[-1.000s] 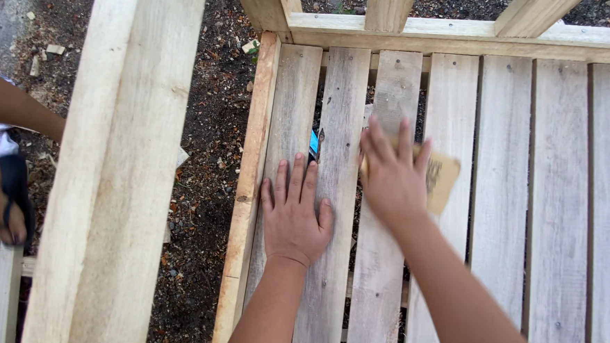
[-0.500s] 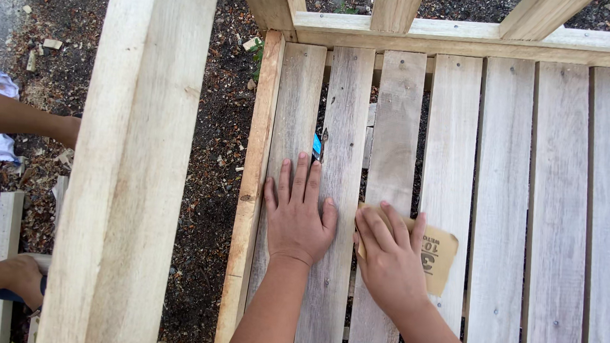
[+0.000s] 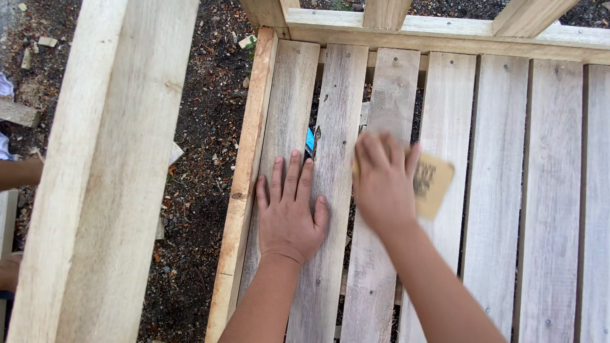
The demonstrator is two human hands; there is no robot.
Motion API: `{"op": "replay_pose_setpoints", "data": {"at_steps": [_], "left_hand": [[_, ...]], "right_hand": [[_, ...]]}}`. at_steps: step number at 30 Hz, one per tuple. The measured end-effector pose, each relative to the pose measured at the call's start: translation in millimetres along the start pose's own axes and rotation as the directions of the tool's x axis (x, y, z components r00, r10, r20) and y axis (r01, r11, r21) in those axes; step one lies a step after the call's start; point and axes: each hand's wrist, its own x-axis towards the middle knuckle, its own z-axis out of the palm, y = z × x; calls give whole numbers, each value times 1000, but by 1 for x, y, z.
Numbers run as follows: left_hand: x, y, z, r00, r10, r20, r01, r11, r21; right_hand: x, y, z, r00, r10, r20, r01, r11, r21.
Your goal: The person sands the slatted seat and frame of a wooden bench outdoors, holding a sanding block in one hand while steadying the planks with the other. They work across different planks and then sand the edge and corner rails of the bench frame.
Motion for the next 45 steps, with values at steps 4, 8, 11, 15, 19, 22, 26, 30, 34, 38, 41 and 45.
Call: {"op": "replay_pose_setpoints", "data": {"at_steps": [4,8,11,15,19,22,26,30,34,38,41,45], "left_hand": [[0,-1,1,1000,-1,7,0,1000,19],[0,-1,1,1000,-3,19,3,1000,21],[0,-1,2,1000,-1,10,1,1000,20],[-2,0,3,1000,-4,6,4,1000,6],[-1,0,3,1000,-2,-6,1,1000,-1],[0,0,1,1000,-5,-11,5,1000,5],[0,0,0,1000,-9,-3,9,1000,-3],[-1,0,1,1000,-18,13,18,1000,-17],[0,0,2,1000,4,-8,-4,999,33],[-1,1,1,1000,-6,9,6,999,31],[-1,2,0,1000,-10,9,9,1000,25],[1,3,0,1000,-10,-2,10,1000,6]], "right_hand": [[-89,-30,-23,982,-86,168,105,988,-110],[-102,-31,-14,992,-58,116,67,995,-73],[-43,-9,6,1000,3,-9,-3,999,-41],[65,22,19,995,29,-96,-34,998,-49],[87,23,12,994,61,-94,-62,998,-1],[39,8,6,997,29,-76,-29,1000,1],[-64,-21,-11,995,-7,97,11,999,-40],[-104,-33,-32,987,-49,151,47,999,16],[-35,-9,-16,965,25,262,15,989,-150],[61,27,12,993,95,69,-94,995,-22],[84,29,13,991,137,3,-137,990,35],[33,15,-3,992,118,45,-117,993,-15]]}}
